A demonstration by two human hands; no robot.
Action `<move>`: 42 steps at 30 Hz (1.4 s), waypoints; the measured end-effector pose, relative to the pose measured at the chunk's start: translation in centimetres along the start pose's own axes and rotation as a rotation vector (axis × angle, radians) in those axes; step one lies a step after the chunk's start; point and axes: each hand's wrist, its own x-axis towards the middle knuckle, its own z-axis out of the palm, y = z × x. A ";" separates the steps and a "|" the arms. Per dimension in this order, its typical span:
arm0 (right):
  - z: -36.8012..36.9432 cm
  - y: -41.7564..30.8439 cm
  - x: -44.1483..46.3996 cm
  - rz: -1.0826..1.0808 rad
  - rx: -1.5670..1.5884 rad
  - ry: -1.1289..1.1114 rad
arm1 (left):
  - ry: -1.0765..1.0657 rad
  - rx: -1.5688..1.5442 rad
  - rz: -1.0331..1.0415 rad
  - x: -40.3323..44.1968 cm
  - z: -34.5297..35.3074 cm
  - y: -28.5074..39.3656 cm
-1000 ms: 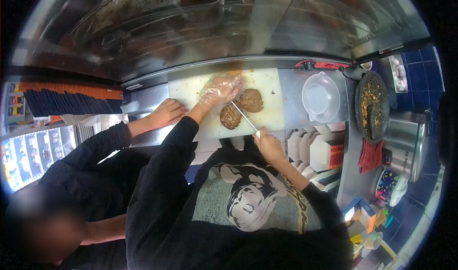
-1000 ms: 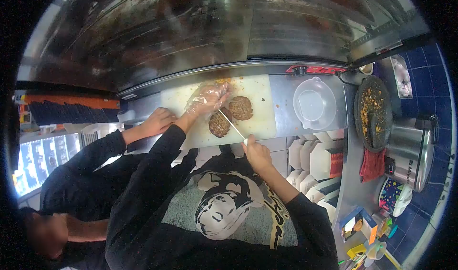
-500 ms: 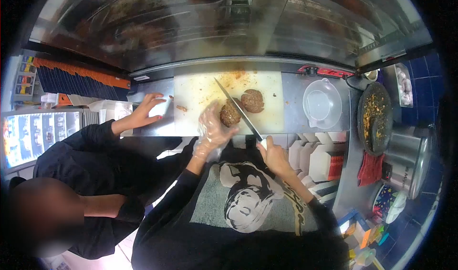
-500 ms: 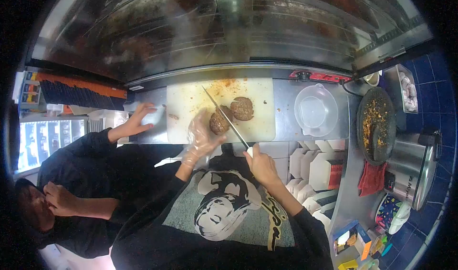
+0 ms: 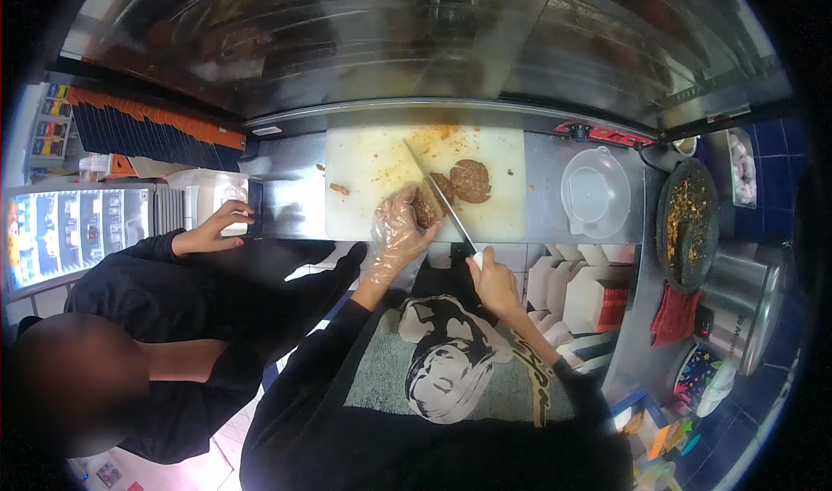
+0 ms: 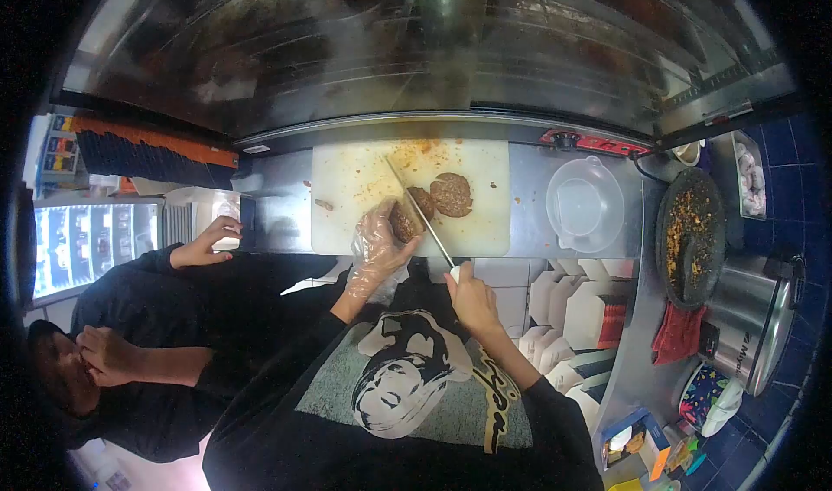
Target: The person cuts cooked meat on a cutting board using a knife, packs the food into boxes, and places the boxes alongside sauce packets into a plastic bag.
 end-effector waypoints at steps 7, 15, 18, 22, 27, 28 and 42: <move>1.2 0.1 0.6 -0.017 -0.026 0.091 | 0.024 0.088 0.064 0.4 -0.7 0.7; 0.8 -0.7 2.5 -0.073 -0.034 0.080 | -0.025 0.099 -0.043 0.7 -0.8 0.4; 0.0 0.2 1.3 -0.032 -0.084 0.029 | 0.024 0.165 -0.037 1.1 -1.3 0.7; -0.8 1.0 -0.3 -0.012 0.021 0.087 | -0.055 0.141 -0.051 3.1 -2.0 1.7; -1.1 2.4 -0.5 0.017 -0.023 0.061 | -0.117 0.255 -0.101 4.8 -2.0 3.4; -0.9 2.6 -0.3 0.015 -0.023 0.063 | -0.155 0.264 -0.114 5.0 -1.8 3.4; -2.4 3.7 0.3 0.013 -0.015 -0.002 | -0.228 0.296 -0.318 6.8 1.1 3.1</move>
